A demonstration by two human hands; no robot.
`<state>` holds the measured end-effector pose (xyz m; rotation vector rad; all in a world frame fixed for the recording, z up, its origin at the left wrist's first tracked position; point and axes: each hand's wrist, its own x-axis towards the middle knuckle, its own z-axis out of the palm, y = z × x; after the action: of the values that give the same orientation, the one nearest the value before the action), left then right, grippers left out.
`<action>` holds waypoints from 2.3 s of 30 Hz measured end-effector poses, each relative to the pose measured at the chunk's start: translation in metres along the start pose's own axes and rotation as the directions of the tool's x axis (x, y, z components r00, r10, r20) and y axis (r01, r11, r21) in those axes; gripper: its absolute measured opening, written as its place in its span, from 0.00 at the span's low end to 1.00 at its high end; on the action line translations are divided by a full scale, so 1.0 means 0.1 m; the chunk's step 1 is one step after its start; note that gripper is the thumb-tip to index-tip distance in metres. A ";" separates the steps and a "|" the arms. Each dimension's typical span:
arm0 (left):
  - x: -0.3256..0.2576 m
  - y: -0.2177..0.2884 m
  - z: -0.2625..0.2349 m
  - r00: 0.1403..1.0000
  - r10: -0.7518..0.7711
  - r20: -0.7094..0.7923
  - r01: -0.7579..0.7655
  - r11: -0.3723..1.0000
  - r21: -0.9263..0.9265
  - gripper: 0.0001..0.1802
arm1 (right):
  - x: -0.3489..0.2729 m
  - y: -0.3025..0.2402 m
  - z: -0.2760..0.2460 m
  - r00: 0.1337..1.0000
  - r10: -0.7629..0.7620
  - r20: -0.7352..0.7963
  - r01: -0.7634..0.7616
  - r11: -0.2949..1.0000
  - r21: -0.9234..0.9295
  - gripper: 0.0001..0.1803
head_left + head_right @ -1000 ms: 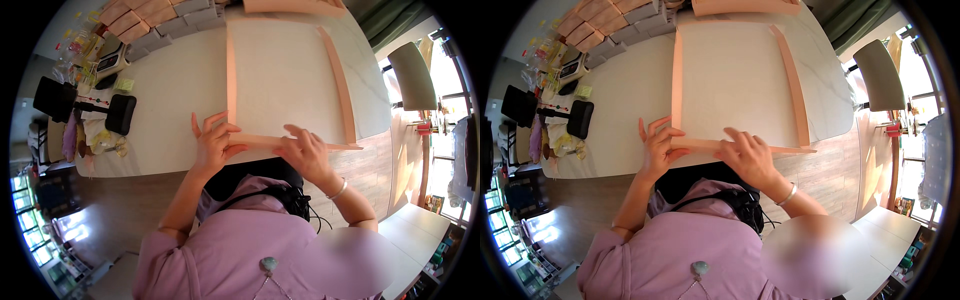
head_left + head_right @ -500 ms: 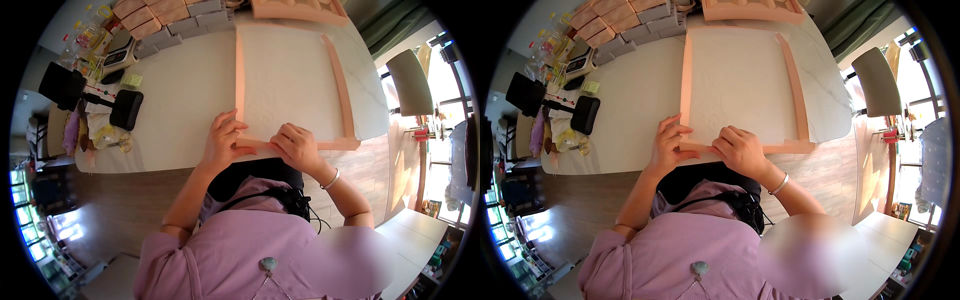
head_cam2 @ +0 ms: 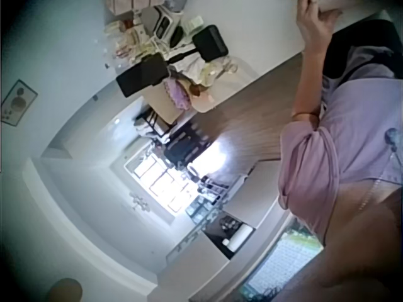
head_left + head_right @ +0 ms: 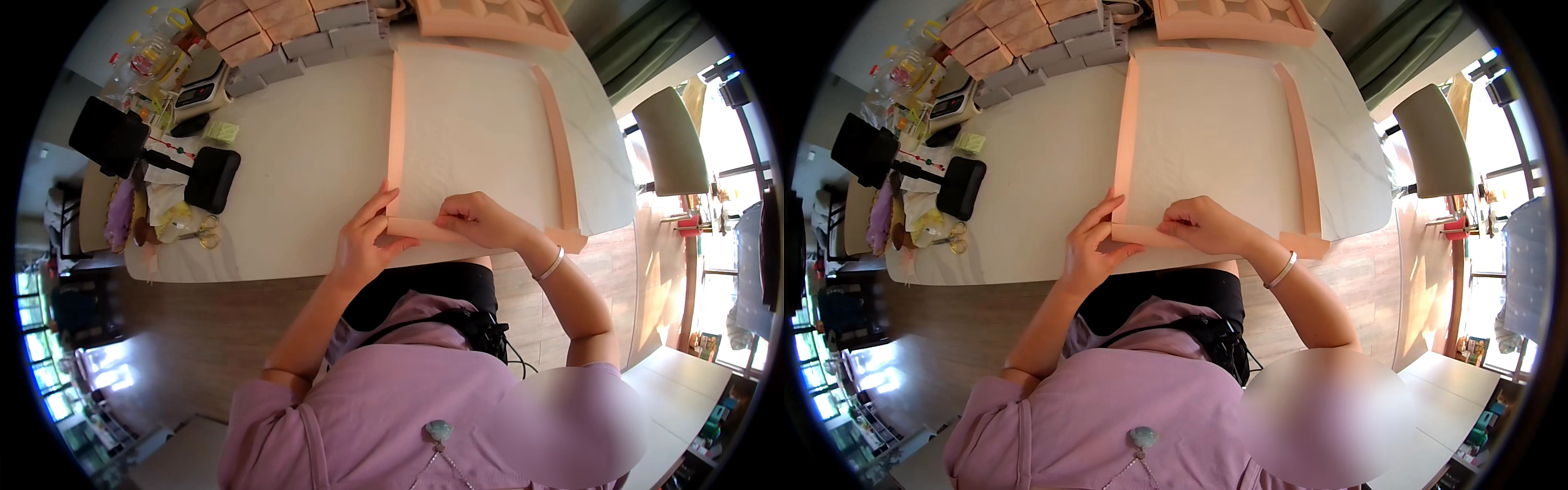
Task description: The person assembles a rectangular frame by hand using a large white sheet of paper and strips of light brown tape. They place the paper on a table, apply tape to the edges to form a border, and fold the tape over the corners to secure the structure.
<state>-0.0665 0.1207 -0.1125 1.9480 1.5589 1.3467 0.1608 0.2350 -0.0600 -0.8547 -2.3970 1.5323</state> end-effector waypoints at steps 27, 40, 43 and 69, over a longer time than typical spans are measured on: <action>0.04 0.07 0.06 0.893 0.377 0.246 -0.444 0.827 0.345 0.19 | -0.09 0.02 0.09 0.967 0.198 -0.163 -0.229 0.952 -0.205 0.16; 0.04 0.27 0.43 0.859 0.398 0.323 -0.512 0.687 0.515 0.25 | -0.13 0.27 0.05 0.970 0.024 -0.241 -0.120 0.911 -0.394 0.12; 0.05 0.23 0.33 0.853 0.411 0.322 -0.521 0.707 0.478 0.22 | -0.55 -0.07 -0.11 0.917 -0.093 -0.387 -0.086 0.903 -0.421 0.08; -0.30 0.09 -0.14 0.897 0.259 0.357 -0.435 0.651 0.622 0.36 | -1.78 0.20 -0.22 0.946 -0.323 -0.027 0.262 0.811 -0.524 0.29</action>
<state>-0.0719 0.0872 -0.1130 2.8649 1.7782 0.5874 0.3236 0.1604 -0.0400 -0.5836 -2.7303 0.7099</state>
